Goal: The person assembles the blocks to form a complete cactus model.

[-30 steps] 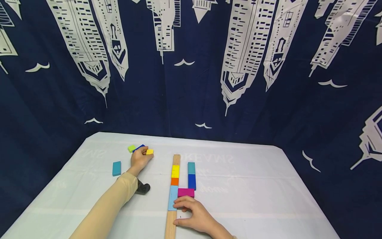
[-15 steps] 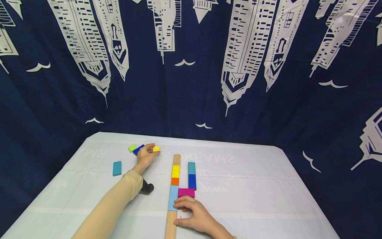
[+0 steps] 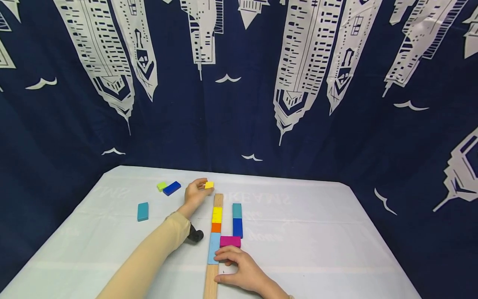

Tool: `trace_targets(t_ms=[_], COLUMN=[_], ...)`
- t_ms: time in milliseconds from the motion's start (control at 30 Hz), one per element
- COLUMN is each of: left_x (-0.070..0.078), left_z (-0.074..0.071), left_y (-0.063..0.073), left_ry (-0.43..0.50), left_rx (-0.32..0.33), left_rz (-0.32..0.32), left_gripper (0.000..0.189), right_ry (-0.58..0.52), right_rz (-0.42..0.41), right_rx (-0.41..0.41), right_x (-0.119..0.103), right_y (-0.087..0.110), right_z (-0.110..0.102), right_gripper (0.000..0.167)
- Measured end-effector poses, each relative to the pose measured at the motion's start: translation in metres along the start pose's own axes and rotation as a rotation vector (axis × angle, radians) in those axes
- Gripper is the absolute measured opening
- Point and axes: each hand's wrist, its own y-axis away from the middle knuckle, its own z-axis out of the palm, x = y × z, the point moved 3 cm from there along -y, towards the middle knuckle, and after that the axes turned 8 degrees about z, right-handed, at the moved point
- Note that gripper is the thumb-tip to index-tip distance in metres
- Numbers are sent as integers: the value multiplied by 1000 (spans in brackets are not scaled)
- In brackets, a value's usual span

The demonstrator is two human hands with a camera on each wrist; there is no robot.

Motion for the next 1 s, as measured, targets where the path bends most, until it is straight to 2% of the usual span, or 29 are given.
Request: trace_targets(t_ms=[100, 333, 533, 800, 1000], left_x=[3, 12, 16, 17, 13], left_z=[6, 21, 31, 31, 29], left_y=[0, 4, 8, 8, 7], left_ry=[13, 18, -8, -102, -113], left_rx=[-10, -30, -46, -38, -52], left_rz=[-6, -29, -38, -40, -30], left_gripper=[46, 45, 45, 42, 42], right_ry=[-4, 14, -11, 2, 1], right_rz=[18, 4, 18, 30, 38], right_rx=[-7, 15, -2, -9, -9], right_x=[-4, 22, 28, 27, 27], right_y=[0, 0, 0, -2, -2], right_z=[-1, 3, 4, 4, 5], right_gripper=[33, 36, 36, 36, 36])
